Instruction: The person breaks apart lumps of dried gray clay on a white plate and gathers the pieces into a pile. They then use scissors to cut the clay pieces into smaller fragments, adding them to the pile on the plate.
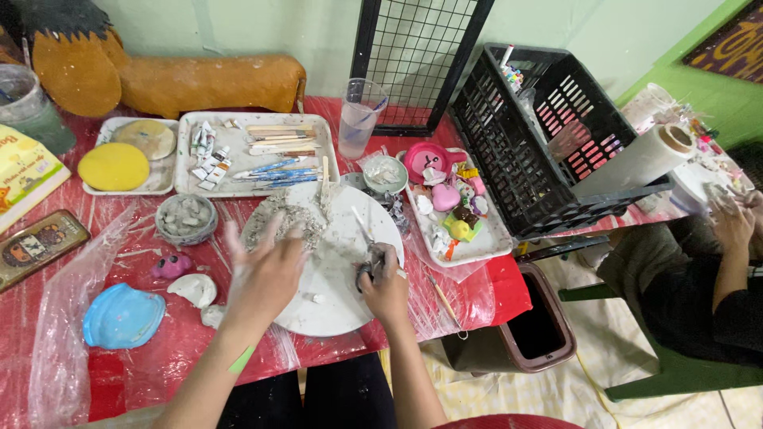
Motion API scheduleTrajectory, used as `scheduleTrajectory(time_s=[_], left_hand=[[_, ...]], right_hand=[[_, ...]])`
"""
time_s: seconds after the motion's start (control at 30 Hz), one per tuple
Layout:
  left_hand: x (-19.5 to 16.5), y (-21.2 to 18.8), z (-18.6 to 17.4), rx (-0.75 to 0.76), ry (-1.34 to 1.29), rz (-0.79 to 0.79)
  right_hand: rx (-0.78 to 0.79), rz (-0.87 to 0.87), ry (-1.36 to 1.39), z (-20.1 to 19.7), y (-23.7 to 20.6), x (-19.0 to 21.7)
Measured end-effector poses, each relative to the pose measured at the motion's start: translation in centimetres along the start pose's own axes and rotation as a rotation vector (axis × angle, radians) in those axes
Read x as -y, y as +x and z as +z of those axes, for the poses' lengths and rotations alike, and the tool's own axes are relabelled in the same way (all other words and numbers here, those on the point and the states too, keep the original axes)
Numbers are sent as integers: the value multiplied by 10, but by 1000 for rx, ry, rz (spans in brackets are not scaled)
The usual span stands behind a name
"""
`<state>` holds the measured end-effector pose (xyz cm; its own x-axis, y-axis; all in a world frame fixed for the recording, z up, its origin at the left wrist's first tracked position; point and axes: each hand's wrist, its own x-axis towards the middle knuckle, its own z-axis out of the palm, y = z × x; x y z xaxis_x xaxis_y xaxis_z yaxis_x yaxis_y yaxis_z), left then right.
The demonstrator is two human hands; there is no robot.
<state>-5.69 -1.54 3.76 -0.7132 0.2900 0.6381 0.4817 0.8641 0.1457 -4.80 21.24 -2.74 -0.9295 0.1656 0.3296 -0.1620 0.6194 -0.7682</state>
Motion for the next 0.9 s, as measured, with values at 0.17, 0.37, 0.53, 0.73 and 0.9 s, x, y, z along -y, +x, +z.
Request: scheduleTrajectory(time_s=[0.17,0.37,0.53,0.73,0.9], left_hand=[[4,-19,-23,-108,-278,-394],[14,-5,-13,-85,-507,-376],[15,3,-9,-126,-756,-450],[16,1,-5,-50,-976,-649],[17,-4,-1,-11,-870,-722]], right_hand=[[223,-36,776,6,-27,10],[707,282,1081,26,-52,63],[795,313,1164,42,-46,86],[849,339,1119,52,-47,80],[851,328,1074,60,-49,68]])
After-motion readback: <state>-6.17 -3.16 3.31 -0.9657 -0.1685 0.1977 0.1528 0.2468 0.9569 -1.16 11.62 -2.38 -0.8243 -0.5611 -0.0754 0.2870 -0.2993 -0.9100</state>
